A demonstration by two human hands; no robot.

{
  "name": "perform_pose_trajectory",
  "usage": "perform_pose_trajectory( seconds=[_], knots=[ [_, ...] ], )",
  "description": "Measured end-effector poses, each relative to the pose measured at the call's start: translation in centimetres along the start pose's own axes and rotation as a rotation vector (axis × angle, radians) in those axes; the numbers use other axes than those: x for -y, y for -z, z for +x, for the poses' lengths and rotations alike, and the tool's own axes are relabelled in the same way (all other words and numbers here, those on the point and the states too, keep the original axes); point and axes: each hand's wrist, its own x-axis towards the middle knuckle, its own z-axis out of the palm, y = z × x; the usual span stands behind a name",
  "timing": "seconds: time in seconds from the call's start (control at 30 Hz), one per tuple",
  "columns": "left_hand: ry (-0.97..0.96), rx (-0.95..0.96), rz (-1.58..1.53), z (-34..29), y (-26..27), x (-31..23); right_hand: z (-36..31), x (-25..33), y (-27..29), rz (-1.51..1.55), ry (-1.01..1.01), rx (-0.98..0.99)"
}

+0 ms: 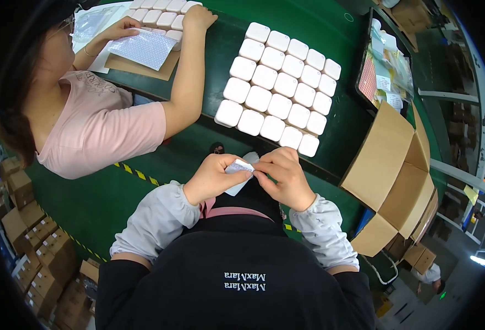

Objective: Peeling labels from a sheet, applying them to small products, and packing the finished products into a cardboard box.

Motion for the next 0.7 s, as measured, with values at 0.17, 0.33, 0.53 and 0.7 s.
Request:
perform_pose_trajectory(
  seconds=[0.17,0.33,0.53,0.7],
  knots=[
    [-0.032,-0.002,0.016,-0.2,0.1,0.1,0.0,0.0,0.0,0.046,-0.032,0.008],
    [-0.046,0.003,0.030,-0.3,0.2,0.1,-0.2,-0.3,-0.3,0.132,-0.082,0.002],
    [-0.005,0.005,-0.007,-0.4,0.5,0.5,-0.5,-0.5,-1.1,0.289,-0.274,-0.045],
    [0.087,-0.010,0.046,-0.5,1.0,1.0,-0.5,-6.5,-1.5,-0.454,-0.090,-0.353]
  ],
)
